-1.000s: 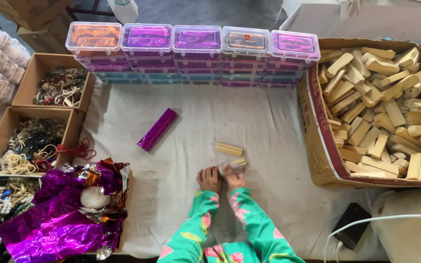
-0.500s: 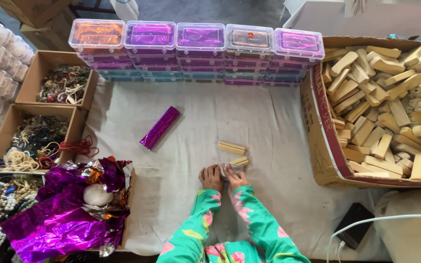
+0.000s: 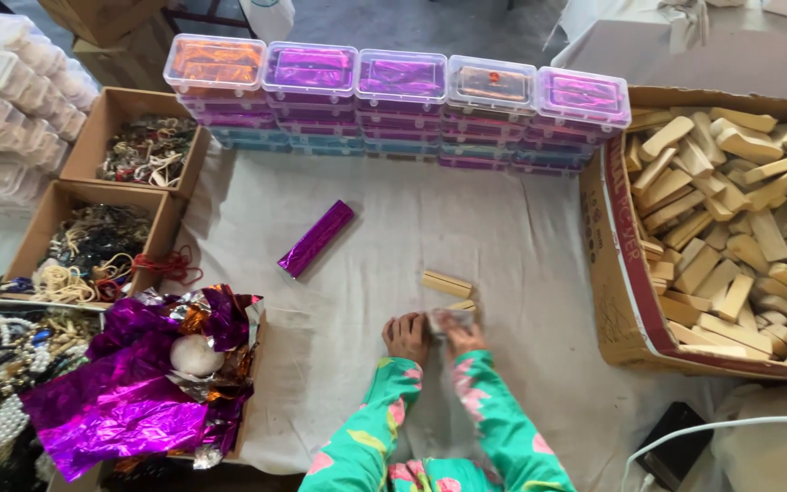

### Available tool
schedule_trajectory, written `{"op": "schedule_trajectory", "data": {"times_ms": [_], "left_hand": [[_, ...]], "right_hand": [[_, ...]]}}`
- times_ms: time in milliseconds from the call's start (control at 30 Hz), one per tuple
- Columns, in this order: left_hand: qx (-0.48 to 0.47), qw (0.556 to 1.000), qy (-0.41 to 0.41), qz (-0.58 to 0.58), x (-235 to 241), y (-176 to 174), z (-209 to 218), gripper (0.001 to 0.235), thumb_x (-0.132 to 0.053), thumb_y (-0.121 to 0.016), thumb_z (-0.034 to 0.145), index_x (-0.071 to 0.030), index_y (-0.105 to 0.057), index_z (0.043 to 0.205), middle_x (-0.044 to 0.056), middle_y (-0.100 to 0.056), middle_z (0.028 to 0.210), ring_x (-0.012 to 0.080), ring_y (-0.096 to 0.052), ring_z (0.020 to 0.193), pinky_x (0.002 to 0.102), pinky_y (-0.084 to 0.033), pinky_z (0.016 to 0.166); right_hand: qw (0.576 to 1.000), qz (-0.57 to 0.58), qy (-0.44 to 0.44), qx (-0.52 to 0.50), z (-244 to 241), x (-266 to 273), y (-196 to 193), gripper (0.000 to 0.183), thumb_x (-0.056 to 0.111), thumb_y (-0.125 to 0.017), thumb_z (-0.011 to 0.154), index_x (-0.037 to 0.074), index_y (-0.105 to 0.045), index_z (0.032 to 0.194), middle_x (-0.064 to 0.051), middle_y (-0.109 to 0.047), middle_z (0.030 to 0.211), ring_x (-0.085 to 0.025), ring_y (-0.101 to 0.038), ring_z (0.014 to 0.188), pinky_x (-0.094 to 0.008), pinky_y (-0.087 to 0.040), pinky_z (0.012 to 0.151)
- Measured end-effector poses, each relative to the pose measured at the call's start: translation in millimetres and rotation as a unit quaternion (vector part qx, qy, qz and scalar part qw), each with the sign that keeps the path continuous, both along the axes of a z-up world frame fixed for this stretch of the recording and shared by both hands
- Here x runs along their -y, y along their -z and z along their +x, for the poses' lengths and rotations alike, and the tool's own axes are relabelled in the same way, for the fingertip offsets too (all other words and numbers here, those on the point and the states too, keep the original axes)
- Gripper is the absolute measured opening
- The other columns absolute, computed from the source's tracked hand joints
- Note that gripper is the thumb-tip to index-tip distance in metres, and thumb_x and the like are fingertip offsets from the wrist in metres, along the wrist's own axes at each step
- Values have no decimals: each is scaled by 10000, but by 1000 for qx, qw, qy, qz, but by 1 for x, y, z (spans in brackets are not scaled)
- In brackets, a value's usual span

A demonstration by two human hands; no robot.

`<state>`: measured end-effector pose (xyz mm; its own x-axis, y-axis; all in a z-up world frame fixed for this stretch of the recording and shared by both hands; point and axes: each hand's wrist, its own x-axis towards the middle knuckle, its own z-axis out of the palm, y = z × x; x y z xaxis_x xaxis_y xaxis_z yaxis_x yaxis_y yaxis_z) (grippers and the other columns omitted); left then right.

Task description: The person smooths the edges of small wooden blocks using a piece of sandpaper. They then wrap the blocks in a sheet of purple metallic foil, folding the edges to create a neat package. The person repeats the sanding process on another set of wooden blocks.

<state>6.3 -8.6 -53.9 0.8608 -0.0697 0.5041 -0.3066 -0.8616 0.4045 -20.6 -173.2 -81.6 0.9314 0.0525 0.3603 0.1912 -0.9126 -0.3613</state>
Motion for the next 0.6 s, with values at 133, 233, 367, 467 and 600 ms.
{"op": "schedule_trajectory", "data": {"times_ms": [133,233,367,467,600], "left_hand": [[-31,997,45,-52,-6,-38,-1,481,-261,-783,752,-190,-695,1219,35,-630,1138,247,-564,1113,543,-339,1060],[-36,996,53,-70,-3,-33,-2,473,-279,-788,769,-187,-690,1223,36,-625,1136,252,-560,1122,537,-340,1065],[-29,999,38,-17,-4,-11,-1,462,-246,-759,782,-177,-669,1230,20,-642,1189,234,-568,1165,516,-342,1110],[-28,998,42,-25,-7,-29,-3,429,-288,-752,827,-183,-668,1234,23,-642,1191,236,-567,1168,514,-339,1113],[-39,996,51,-62,-4,-44,-1,438,-338,-767,822,-195,-683,1227,35,-642,1141,254,-565,1127,539,-326,1078]], "right_hand": [[999,33,13,34,10,24,-33,677,-12,-614,754,203,-612,1396,-38,-639,1404,-263,-724,1074,-434,-508,912],[998,39,44,5,-5,-1,-64,698,-19,-620,731,213,-619,1388,-27,-639,1407,-280,-714,1010,-426,-530,879],[1000,20,4,-6,-12,-24,-70,710,-16,-626,709,212,-626,1382,-12,-633,1416,-336,-662,913,-417,-551,880],[999,48,6,-13,0,11,-51,708,-21,-624,742,235,-625,1402,13,-621,1440,-307,-666,968,-407,-547,877],[999,7,24,44,16,39,8,742,-6,-641,753,210,-563,1459,-3,-553,1492,-220,-652,1238,-428,-499,886]]}}
